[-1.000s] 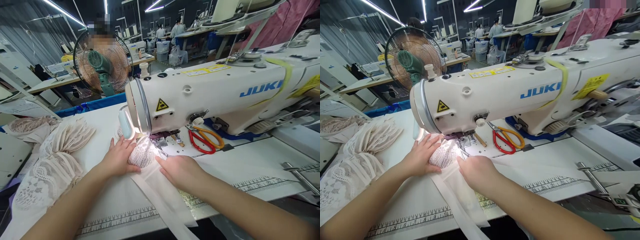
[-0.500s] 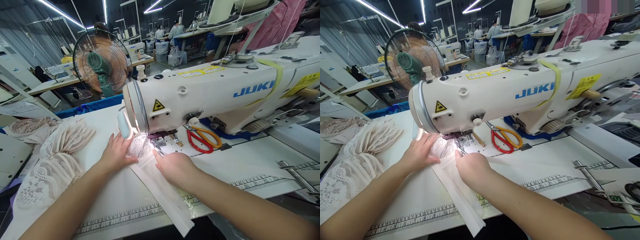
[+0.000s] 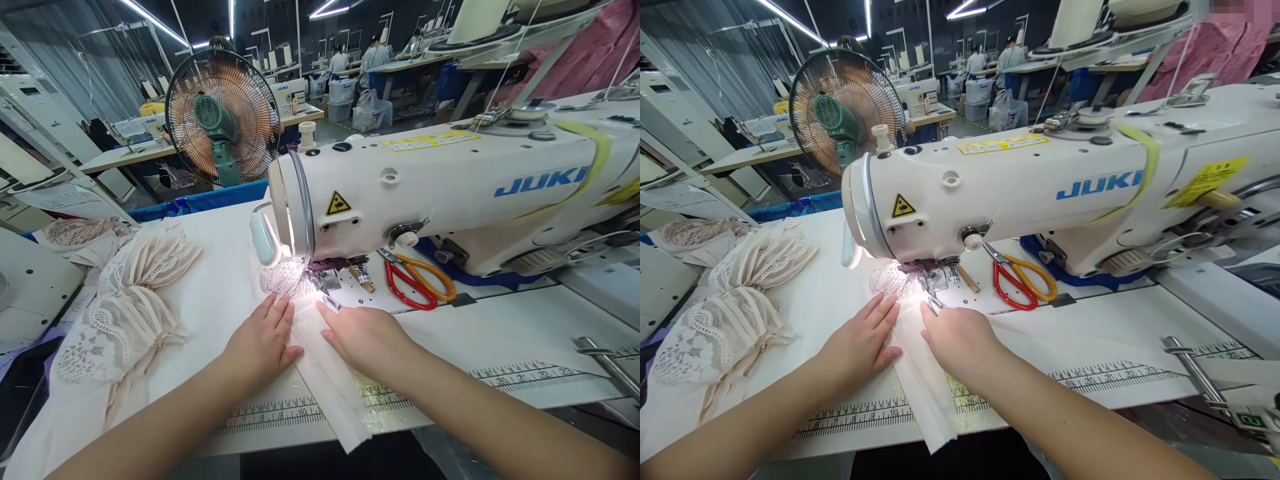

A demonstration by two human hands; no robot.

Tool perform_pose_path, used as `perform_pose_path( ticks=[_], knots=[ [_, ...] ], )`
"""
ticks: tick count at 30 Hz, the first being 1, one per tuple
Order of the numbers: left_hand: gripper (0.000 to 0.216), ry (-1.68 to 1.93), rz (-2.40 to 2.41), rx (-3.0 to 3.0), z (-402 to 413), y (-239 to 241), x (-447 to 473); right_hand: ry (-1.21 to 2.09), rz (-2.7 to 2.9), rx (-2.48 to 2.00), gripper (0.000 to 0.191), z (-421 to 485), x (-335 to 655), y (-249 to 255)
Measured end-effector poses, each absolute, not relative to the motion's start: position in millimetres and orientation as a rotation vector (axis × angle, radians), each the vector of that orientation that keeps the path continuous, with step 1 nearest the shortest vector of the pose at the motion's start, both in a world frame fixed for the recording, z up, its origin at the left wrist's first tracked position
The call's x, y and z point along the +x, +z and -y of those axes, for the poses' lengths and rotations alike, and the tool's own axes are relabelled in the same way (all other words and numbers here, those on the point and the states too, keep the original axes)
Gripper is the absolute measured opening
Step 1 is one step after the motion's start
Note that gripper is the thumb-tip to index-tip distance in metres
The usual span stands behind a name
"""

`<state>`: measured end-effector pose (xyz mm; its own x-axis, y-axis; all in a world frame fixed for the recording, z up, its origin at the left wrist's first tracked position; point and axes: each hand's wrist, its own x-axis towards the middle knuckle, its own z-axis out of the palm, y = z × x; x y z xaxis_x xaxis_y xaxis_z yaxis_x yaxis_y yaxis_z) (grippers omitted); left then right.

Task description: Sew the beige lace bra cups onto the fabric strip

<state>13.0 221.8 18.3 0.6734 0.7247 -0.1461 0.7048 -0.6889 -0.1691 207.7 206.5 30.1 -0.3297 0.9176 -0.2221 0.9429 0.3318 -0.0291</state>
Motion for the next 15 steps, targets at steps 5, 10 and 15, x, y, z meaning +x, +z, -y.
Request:
perform_pose_path(
  ticks=[5,10,15],
  knots=[
    [0.068,0.362,1.33,-2.829,-236,21,10,-0.237,-2.453,1.741,0.045,-204,210,28],
    [0.069,0.363,1.387,-2.811,-243,20,13,-0.253,-2.488,1.776,0.043,-202,214,26],
    [0.069,0.276,1.397,-2.792,-247,16,15,-0.323,-2.522,1.795,0.042,-197,219,28]
  ],
)
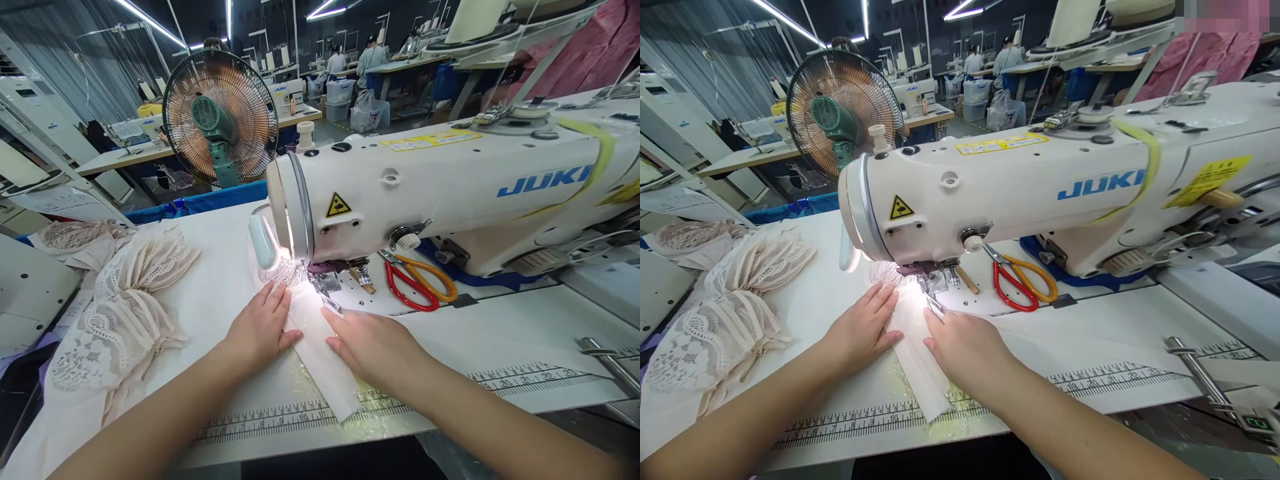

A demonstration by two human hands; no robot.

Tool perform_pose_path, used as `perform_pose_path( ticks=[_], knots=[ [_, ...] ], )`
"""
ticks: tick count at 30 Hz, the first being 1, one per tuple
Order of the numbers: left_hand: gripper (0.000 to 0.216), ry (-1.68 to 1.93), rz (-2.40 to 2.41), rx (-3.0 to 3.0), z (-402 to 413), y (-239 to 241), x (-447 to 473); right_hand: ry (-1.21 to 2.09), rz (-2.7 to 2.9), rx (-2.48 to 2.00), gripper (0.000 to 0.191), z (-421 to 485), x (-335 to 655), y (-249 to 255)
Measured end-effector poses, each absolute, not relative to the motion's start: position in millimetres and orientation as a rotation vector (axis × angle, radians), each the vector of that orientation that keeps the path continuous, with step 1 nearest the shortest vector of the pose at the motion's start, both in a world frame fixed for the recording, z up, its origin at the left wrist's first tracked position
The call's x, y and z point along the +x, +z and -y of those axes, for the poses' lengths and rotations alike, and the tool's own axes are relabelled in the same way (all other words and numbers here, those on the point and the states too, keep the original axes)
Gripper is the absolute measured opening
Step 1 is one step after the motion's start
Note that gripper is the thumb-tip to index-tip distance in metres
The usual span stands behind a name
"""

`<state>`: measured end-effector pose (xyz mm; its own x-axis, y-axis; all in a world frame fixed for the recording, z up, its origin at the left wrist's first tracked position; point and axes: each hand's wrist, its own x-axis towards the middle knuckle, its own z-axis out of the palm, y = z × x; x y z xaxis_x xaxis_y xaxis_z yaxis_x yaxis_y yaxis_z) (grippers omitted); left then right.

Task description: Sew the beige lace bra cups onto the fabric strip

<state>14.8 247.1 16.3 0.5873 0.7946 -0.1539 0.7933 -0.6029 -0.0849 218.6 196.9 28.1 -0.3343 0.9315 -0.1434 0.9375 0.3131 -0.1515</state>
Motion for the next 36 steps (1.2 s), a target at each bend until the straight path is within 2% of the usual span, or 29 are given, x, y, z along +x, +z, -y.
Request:
perform_pose_path(
  ticks=[8,13,17,26,32,36],
  knots=[
    [0.065,0.059,1.334,-2.758,-253,12,15,-0.441,-2.538,1.754,0.042,-181,236,31],
    [0.052,-0.096,0.938,-2.936,-225,21,27,-0.496,-2.711,1.552,0.031,-164,251,28],
    [0.053,-0.082,0.716,-3.056,-203,25,35,-0.5,-2.828,1.438,0.036,-155,257,20],
    [0.057,0.012,0.807,-3.108,-211,21,34,-0.455,-2.783,1.488,0.035,-164,253,18],
    [0.045,-0.058,0.747,-3.127,-214,27,36,-0.341,-2.84,1.51,0.025,-176,250,14],
    [0.034,-0.121,0.715,-3.141,-215,27,37,-0.3,-2.848,1.51,0.029,-183,248,9]
  ],
)
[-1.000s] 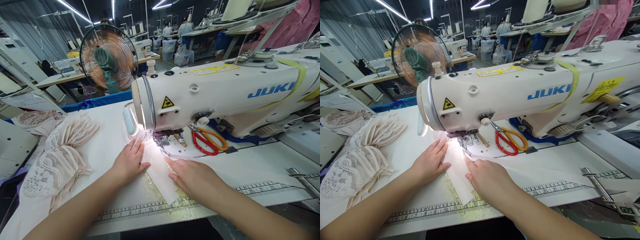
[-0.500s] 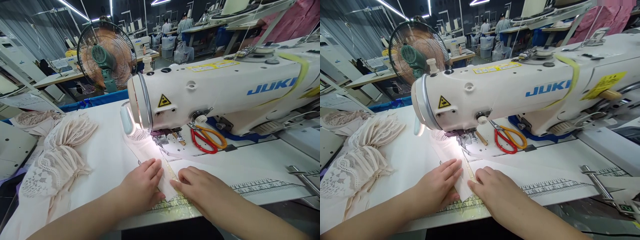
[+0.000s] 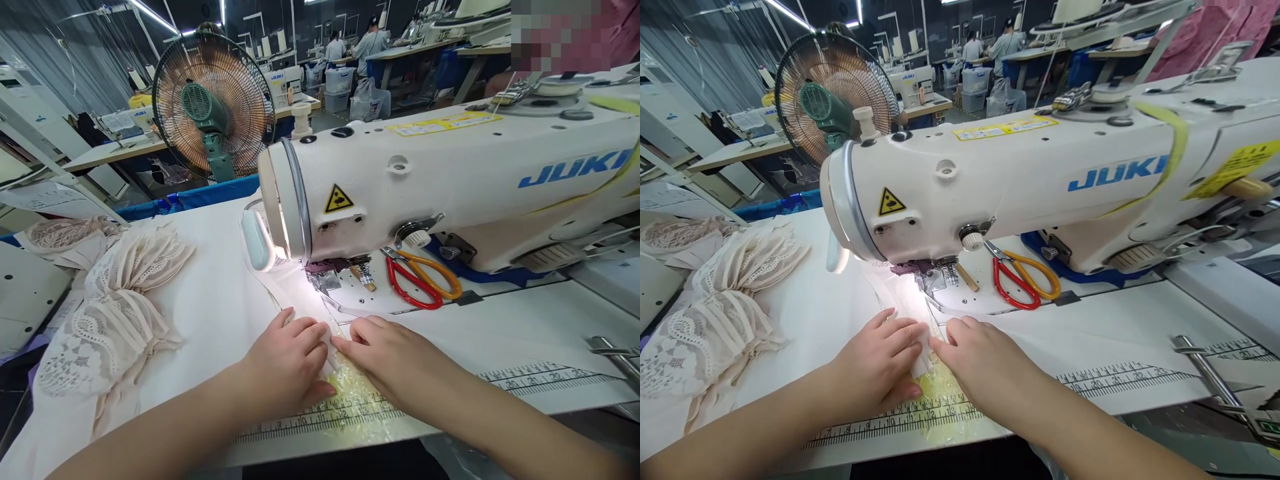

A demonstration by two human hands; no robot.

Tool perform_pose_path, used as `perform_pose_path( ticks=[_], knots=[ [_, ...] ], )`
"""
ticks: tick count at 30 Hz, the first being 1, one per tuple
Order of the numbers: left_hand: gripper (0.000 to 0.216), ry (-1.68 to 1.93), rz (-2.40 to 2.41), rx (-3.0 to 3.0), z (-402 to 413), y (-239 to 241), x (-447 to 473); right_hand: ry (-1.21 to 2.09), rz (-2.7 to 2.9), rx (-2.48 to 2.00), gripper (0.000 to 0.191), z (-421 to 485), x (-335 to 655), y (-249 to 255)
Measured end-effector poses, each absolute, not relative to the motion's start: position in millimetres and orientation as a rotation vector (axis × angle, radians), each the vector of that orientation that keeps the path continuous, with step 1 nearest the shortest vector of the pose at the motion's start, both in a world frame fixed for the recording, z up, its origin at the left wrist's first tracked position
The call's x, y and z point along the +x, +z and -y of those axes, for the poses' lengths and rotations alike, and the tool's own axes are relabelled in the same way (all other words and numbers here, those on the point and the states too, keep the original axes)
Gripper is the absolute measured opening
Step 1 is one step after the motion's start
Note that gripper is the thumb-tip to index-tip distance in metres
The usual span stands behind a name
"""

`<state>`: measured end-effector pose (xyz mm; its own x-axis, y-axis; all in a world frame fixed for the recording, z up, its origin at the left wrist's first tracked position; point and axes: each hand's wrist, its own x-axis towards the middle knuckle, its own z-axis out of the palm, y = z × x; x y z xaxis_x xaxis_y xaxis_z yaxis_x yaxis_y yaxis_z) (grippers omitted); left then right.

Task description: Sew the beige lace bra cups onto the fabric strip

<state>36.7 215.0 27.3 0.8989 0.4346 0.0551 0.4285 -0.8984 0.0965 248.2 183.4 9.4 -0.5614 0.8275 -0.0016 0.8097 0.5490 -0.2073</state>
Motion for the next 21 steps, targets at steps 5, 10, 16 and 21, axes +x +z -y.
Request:
perform_pose_path(
  ticks=[5,10,16,21],
  knots=[
    [0.031,0.172,-0.646,3.021,-220,24,37,0.251,2.709,-1.476,0.033,-193,245,11],
    [0.023,0.193,-0.642,3.062,-229,22,37,0.289,2.763,-1.669,0.04,-201,237,23],
    [0.024,0.251,-0.608,3.084,-246,16,33,0.342,2.849,-1.841,0.045,-210,224,41],
    [0.027,0.27,-0.606,3.08,-260,12,29,0.414,2.908,-1.96,0.058,-218,212,51]
  ],
)
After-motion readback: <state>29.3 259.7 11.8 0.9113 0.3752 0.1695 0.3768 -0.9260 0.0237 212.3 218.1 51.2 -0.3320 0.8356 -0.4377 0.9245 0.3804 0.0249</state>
